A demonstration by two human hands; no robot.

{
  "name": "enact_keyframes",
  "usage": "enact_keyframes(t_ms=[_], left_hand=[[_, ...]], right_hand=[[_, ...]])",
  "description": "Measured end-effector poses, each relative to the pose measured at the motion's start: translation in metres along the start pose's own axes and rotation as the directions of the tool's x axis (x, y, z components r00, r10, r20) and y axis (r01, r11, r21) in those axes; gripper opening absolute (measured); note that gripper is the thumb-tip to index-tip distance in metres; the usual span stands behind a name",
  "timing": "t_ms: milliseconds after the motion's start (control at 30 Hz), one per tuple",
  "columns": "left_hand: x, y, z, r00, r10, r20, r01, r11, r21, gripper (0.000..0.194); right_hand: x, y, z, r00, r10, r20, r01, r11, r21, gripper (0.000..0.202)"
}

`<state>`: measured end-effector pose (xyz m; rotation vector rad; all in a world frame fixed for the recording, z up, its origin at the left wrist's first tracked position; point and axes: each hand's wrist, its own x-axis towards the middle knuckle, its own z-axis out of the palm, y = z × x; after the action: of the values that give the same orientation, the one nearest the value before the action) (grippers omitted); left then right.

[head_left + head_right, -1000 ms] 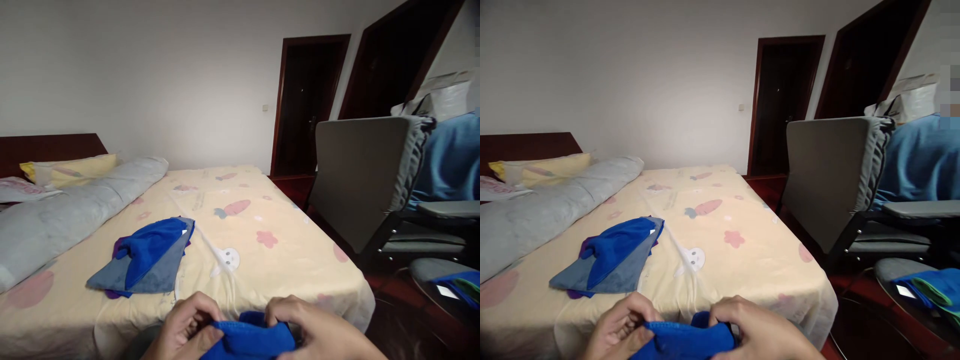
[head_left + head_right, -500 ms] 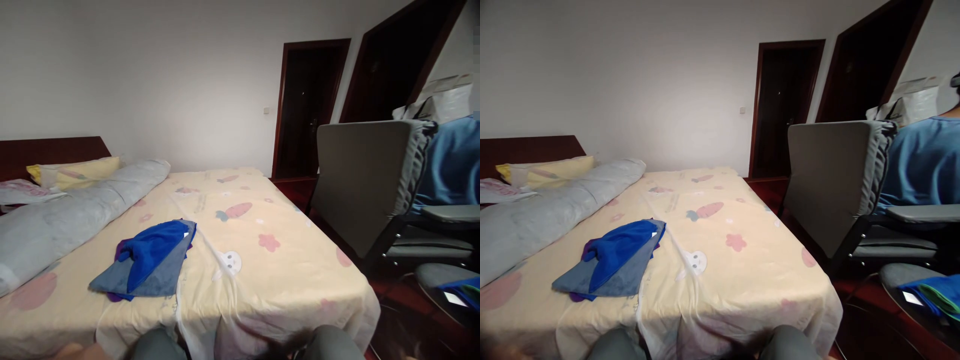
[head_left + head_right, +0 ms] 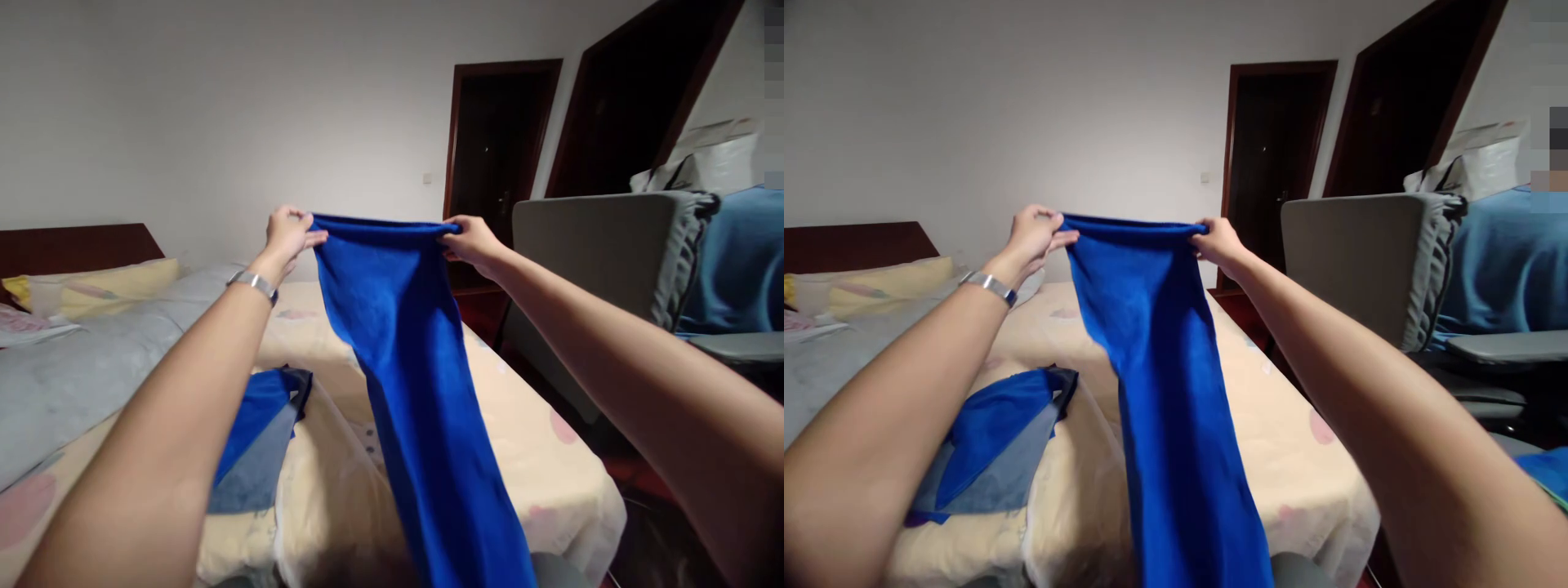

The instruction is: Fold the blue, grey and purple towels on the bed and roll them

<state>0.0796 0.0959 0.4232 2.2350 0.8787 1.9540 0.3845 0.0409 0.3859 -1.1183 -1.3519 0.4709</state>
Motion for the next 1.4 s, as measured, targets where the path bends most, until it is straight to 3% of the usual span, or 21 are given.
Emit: enact_keyframes(t_ms=[67,133,200,233,333,400,467,567,633,700,767,833,900,967,1033,1100,1167,1333,1400], left_hand=[[0.046,-0.012,0.016,0.991,0.131,-0.017,-0.13,0.991,0.044,0.053],[0.068,-0.009,0.018,0.954,0.298,-0.036,-0.292,0.949,0.12,0.086],[0.062,0.004,0.012,0.903,0.419,-0.093,-0.401,0.901,0.167,0.097],[0.049,0.011,0.009,0.886,0.442,-0.136,-0.419,0.892,0.171,0.093],[-0.028,0.028,0.001,0.885,0.381,-0.268,-0.352,0.924,0.152,0.051],[-0.104,0.028,-0.002,0.93,0.238,-0.28,-0.197,0.966,0.166,0.031],[-0.19,0.016,-0.001,0.961,0.102,-0.256,-0.05,0.978,0.203,0.02],[-0.312,-0.018,0.002,0.995,-0.101,-0.002,0.097,0.943,0.319,0.014],[-0.371,-0.04,0.002,0.948,-0.244,0.204,0.159,0.919,0.36,0.016],[-0.404,-0.053,-0.003,0.865,-0.291,0.408,0.137,0.921,0.366,0.02],[-0.414,-0.058,-0.013,0.823,-0.241,0.514,0.067,0.94,0.334,0.021],[-0.409,-0.056,-0.025,0.881,-0.164,0.444,0.011,0.945,0.326,0.015],[-0.403,-0.053,-0.036,0.951,-0.103,0.291,-0.007,0.936,0.353,0.011],[-0.402,-0.053,-0.044,0.968,-0.096,0.232,0.005,0.931,0.365,0.01],[-0.407,-0.056,-0.048,0.932,-0.178,0.315,0.054,0.929,0.365,0.011],[-0.415,-0.059,-0.05,0.848,-0.301,0.436,0.125,0.913,0.388,0.013],[-0.42,-0.061,-0.052,0.786,-0.388,0.481,0.18,0.888,0.423,0.015],[-0.424,-0.055,-0.053,0.838,-0.378,0.394,0.234,0.9,0.367,0.017],[-0.427,-0.056,-0.048,0.823,-0.407,0.398,0.279,0.898,0.34,0.015]], right_hand=[[0.038,-0.015,0.007,0.989,-0.075,-0.129,0.086,0.993,0.082,0.017],[0.052,-0.027,0.004,0.973,-0.149,-0.175,0.179,0.969,0.171,0.016],[0.047,-0.028,-0.005,0.964,-0.209,-0.162,0.243,0.943,0.229,0.016],[0.039,-0.023,-0.01,0.963,-0.223,-0.151,0.256,0.935,0.247,0.016],[-0.001,0.017,-0.018,0.969,-0.211,-0.131,0.239,0.934,0.265,0.019],[-0.041,0.061,-0.017,0.978,-0.187,-0.095,0.202,0.96,0.192,0.019],[-0.089,0.113,-0.01,0.988,-0.157,0.016,0.157,0.988,0.01,0.017],[-0.165,0.184,0.006,0.982,-0.057,0.179,0.075,0.993,-0.095,0.011],[-0.206,0.22,0.014,0.963,0.013,0.269,0.034,0.985,-0.167,0.019],[-0.23,0.243,0.018,0.927,0.077,0.367,0.008,0.975,-0.224,0.024],[-0.238,0.253,0.017,0.891,0.135,0.433,-0.015,0.963,-0.269,0.025],[-0.238,0.255,0.014,0.866,0.183,0.465,-0.037,0.952,-0.305,0.023],[-0.237,0.251,0.011,0.846,0.213,0.488,-0.051,0.945,-0.323,0.016],[-0.243,0.247,0.011,0.797,0.24,0.555,-0.087,0.954,-0.288,0.011],[-0.253,0.245,0.013,0.717,0.281,0.638,-0.163,0.957,-0.238,0.01],[-0.263,0.243,0.013,0.655,0.333,0.679,-0.229,0.943,-0.242,0.017],[-0.268,0.241,0.01,0.651,0.373,0.661,-0.24,0.927,-0.287,0.022],[-0.268,0.231,-0.003,0.668,0.37,0.646,-0.247,0.929,-0.276,0.03],[-0.266,0.233,-0.004,0.676,0.347,0.65,-0.255,0.938,-0.236,0.032]])
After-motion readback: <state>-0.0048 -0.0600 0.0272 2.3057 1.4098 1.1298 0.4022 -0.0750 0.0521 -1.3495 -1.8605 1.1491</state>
